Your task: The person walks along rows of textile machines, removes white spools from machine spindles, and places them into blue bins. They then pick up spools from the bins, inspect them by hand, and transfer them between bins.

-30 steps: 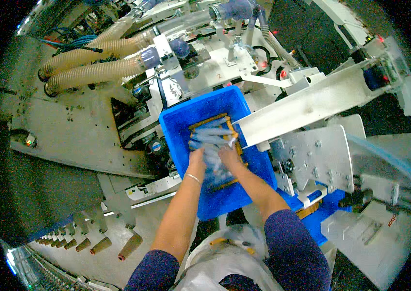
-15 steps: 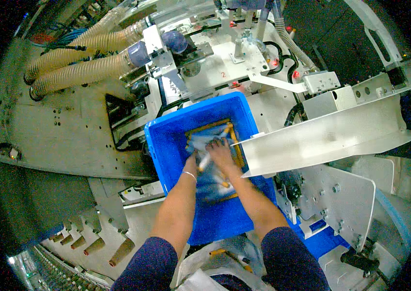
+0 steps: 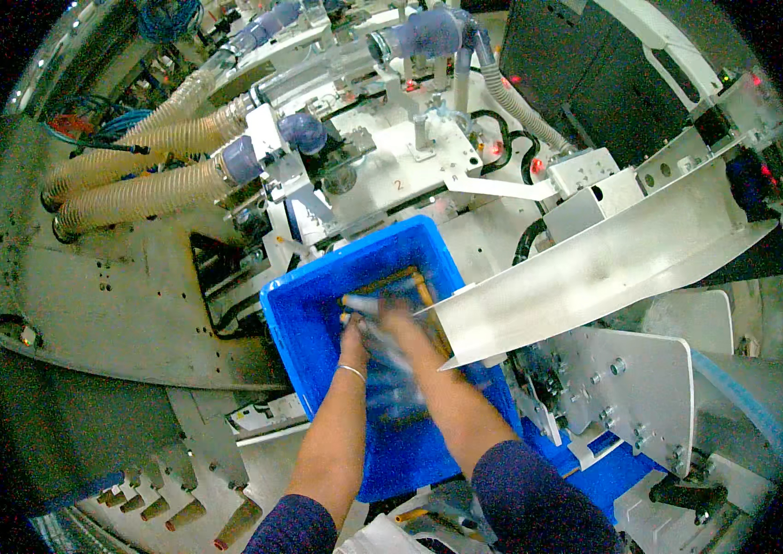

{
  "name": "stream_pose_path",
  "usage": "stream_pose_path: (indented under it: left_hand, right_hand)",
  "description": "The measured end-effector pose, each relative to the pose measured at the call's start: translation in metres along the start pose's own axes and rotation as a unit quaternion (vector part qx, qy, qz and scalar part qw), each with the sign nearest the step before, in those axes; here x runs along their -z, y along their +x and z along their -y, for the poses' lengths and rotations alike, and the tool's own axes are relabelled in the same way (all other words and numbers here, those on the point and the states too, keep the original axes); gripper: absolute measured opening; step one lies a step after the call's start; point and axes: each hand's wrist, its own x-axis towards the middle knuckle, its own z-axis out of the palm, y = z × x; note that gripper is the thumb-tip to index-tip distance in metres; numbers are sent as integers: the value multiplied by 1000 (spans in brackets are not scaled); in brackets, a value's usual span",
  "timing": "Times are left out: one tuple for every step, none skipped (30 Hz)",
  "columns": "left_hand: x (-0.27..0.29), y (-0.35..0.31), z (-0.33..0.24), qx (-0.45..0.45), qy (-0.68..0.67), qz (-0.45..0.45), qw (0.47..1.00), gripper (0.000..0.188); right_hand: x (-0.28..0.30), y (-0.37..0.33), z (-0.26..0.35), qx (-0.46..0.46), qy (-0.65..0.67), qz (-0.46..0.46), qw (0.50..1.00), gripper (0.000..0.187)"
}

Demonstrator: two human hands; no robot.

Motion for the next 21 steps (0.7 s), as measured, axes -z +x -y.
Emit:
stream_pose_path:
  left_hand:
    - [0, 1, 2, 3, -71, 9, 997, 49]
    - [0, 3, 6, 4, -128, -1, 992, 45]
    - [3, 3, 12, 23, -209, -5, 978, 43]
    - [7, 6, 17, 23, -277, 62, 959, 45]
    - [12, 9, 22, 2, -280, 111, 953, 46]
    - [16, 11, 29, 7, -263, 69, 962, 47]
    - [20, 13, 34, -1, -237, 59, 970, 48]
    - [25, 15, 39, -10, -178, 59, 982, 46]
    - [29, 14, 44, -37, -96, 86, 991, 45]
    - [31, 15, 47, -44, -13, 79, 996, 43]
    - [32, 12, 51, -4, -138, 102, 985, 45]
    - [29, 14, 51, 88, -261, 73, 959, 47]
    - [28, 8, 56, 103, -216, 115, 964, 45]
    - [27, 4, 56, 83, -195, 132, 968, 46]
    - [26, -4, 60, 73, -172, 156, 970, 48]
    - [26, -13, 62, 84, -214, 197, 953, 50]
    - [23, -21, 63, 121, -181, 156, 963, 49]
    - [24, -39, 72, 108, -175, 135, 969, 48]
    - [24, -52, 71, 144, -208, 116, 961, 48]
    - [21, -67, 74, 91, -176, 115, 973, 49]
    - [17, -84, 75, 62, -148, 78, 984, 49]
  right_hand:
    - [-4, 1, -1, 16, 20, 4, 1000, 51]
    - [-9, 1, -2, 4, -55, 32, 998, 57]
    - [-15, -1, -5, -9, -22, 65, 998, 58]
    - [-19, -3, -10, -7, 16, 74, 997, 59]
    - [-23, -5, -14, -6, 53, 82, 995, 59]
    - [-25, -8, -19, -5, 90, 90, 992, 60]
    - [-24, -9, -22, -23, 117, 114, 986, 60]
    - [-22, -12, -26, -13, 107, 146, 983, 66]
    - [-18, -13, -27, -41, 71, 190, 978, 69]
    - [-12, -17, -29, 8, 151, 199, 968, 71]
    - [-5, -20, -27, 38, 193, 213, 957, 72]
    - [3, -26, -26, 43, 216, 205, 954, 72]
    - [10, -33, -22, 33, 193, 212, 957, 73]
    - [18, -41, -18, 31, 210, 191, 958, 73]
    - [22, -51, -11, 39, 213, 172, 961, 73]
    - [26, -63, -5, 46, 215, 151, 964, 73]
    - [29, -74, 1, 52, 195, 146, 968, 73]
    - [31, -86, 7, 32, 255, 127, 958, 73]
    - [35, -95, 13, 1, 259, 134, 957, 72]
    - [38, -104, 18, 8, 274, 127, 953, 70]
    - [43, -112, 23, 3, 252, 132, 959, 67]
